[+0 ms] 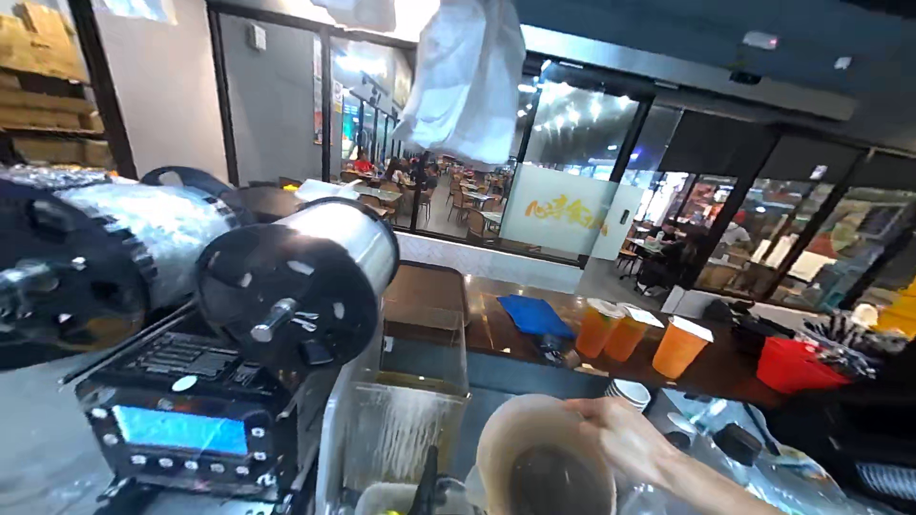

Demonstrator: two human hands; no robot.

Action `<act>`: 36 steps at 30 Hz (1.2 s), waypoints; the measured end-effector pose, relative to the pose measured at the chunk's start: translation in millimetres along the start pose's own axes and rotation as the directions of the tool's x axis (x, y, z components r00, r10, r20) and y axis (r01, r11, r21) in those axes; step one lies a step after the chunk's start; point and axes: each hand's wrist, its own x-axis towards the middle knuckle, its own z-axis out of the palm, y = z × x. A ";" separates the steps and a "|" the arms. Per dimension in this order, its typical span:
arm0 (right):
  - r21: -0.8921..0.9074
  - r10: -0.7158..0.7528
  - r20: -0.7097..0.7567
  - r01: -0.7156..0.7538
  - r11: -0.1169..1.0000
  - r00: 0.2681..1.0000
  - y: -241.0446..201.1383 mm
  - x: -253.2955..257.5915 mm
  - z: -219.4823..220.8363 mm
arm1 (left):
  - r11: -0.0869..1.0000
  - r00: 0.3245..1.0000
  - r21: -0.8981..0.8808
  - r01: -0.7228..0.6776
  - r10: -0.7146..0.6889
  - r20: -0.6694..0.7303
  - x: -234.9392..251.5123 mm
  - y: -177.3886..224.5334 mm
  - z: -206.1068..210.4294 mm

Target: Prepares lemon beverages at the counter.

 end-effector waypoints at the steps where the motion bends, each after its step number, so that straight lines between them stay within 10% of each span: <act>1: -0.053 -0.005 -0.002 0.005 0.999 1.000 -8.3 -0.4 -5.0 | 1.000 1.000 0.009 0.003 -0.003 0.024 1.4 5.0 -2.3; 29: -0.604 0.005 0.190 0.113 0.789 0.982 -132.2 -0.5 -20.5 | 0.991 0.968 0.104 0.083 -0.105 0.227 -7.5 42.8 -28.2; 36: -0.620 0.006 0.188 0.114 0.777 0.982 -141.4 1.1 -28.4 | 0.928 0.862 0.064 0.367 -0.366 0.351 -30.0 69.4 -47.2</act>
